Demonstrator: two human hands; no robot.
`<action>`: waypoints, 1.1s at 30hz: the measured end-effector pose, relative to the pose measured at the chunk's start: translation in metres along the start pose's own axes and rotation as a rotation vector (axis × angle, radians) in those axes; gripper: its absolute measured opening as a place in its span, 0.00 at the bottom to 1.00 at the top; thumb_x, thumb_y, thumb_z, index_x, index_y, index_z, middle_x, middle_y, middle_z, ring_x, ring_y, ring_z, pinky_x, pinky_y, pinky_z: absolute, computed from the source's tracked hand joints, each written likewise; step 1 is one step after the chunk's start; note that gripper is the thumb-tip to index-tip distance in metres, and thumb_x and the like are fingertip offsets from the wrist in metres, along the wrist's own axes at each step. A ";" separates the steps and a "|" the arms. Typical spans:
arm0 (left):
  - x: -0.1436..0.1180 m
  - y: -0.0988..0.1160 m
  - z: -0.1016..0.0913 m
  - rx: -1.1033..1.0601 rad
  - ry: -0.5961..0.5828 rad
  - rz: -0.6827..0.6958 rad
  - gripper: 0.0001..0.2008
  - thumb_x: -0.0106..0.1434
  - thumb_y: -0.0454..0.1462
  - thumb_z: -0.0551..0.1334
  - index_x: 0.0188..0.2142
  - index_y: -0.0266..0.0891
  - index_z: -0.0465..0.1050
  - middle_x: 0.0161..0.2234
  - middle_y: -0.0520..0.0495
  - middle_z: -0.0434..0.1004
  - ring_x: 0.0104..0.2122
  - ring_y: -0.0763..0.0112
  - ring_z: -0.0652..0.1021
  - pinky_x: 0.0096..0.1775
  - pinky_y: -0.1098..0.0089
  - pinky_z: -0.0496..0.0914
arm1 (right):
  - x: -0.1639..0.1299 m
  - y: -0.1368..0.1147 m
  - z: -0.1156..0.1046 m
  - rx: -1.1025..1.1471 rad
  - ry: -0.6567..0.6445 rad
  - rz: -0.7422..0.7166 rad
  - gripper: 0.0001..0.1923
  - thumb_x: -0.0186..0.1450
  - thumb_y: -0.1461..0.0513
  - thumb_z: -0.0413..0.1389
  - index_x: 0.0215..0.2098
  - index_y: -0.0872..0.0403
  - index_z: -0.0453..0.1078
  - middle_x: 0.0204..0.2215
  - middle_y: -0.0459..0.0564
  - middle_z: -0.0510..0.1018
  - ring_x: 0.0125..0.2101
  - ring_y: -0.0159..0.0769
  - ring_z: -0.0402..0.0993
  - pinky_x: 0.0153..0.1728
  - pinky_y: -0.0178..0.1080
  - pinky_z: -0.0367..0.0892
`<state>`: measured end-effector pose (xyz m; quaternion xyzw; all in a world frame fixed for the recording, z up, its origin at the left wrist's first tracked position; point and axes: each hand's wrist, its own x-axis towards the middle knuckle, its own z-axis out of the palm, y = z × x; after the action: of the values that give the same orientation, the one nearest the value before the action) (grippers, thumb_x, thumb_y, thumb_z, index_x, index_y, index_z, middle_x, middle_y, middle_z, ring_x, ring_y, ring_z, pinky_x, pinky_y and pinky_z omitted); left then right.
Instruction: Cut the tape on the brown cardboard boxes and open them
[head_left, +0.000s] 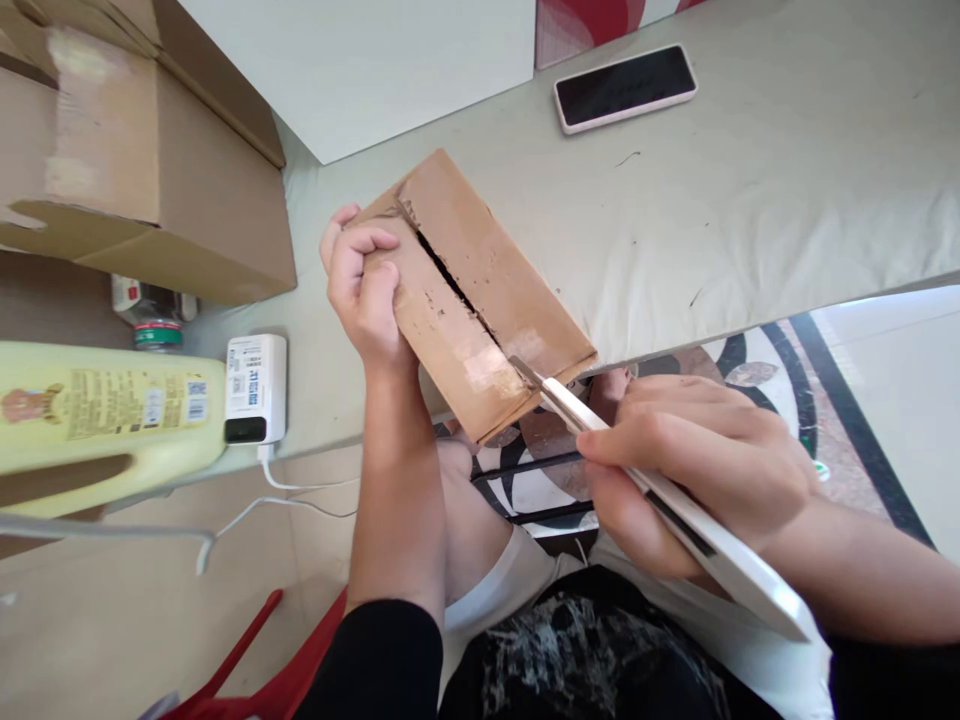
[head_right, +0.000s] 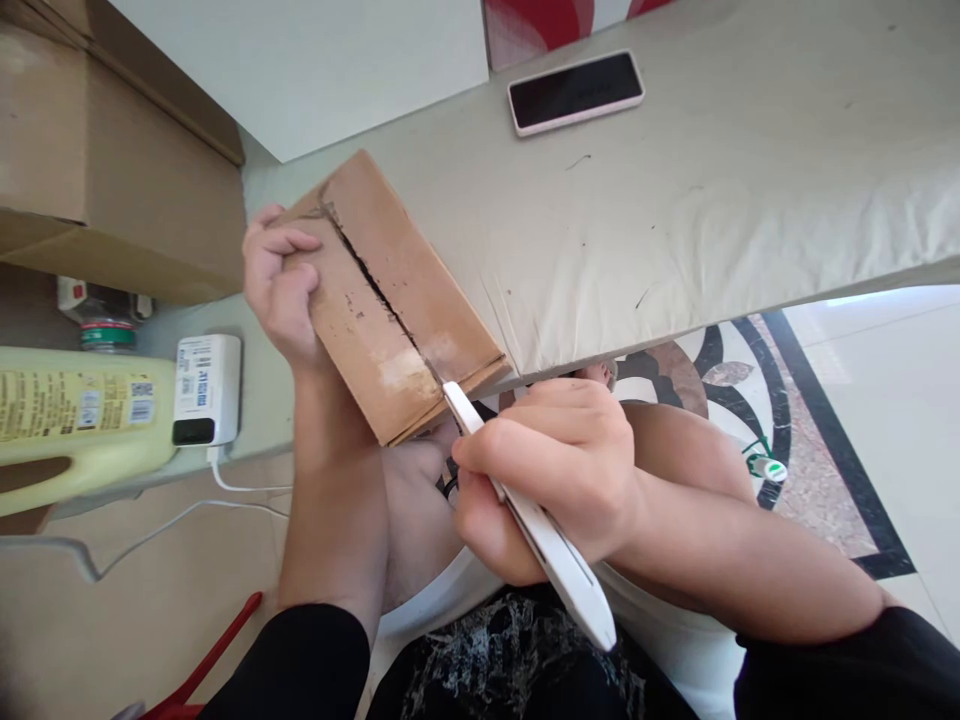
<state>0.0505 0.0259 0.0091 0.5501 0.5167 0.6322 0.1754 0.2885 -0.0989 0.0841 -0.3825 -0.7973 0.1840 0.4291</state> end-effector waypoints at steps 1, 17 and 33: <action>0.000 0.000 0.000 0.008 -0.002 -0.001 0.11 0.52 0.27 0.54 0.32 0.39 0.72 0.46 0.42 0.69 0.61 0.60 0.67 0.68 0.54 0.58 | 0.000 -0.001 -0.002 0.007 -0.006 -0.004 0.09 0.57 0.72 0.55 0.29 0.51 0.65 0.17 0.39 0.64 0.18 0.28 0.58 0.21 0.36 0.63; 0.000 0.001 0.001 -0.043 -0.011 -0.006 0.04 0.57 0.38 0.58 0.31 0.41 0.70 0.48 0.38 0.70 0.62 0.52 0.65 0.65 0.46 0.58 | -0.001 0.000 -0.001 0.027 -0.035 -0.095 0.10 0.56 0.73 0.55 0.30 0.53 0.66 0.16 0.39 0.65 0.18 0.27 0.57 0.20 0.37 0.60; -0.002 -0.002 -0.003 -0.060 -0.044 0.010 0.07 0.64 0.43 0.61 0.31 0.46 0.74 0.46 0.47 0.75 0.66 0.47 0.65 0.68 0.41 0.55 | -0.001 -0.001 -0.001 0.033 -0.031 -0.071 0.11 0.56 0.73 0.56 0.31 0.51 0.64 0.16 0.38 0.62 0.18 0.27 0.56 0.19 0.37 0.58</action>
<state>0.0478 0.0239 0.0069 0.5611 0.4907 0.6359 0.1999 0.2893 -0.0999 0.0850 -0.3441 -0.8137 0.1880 0.4291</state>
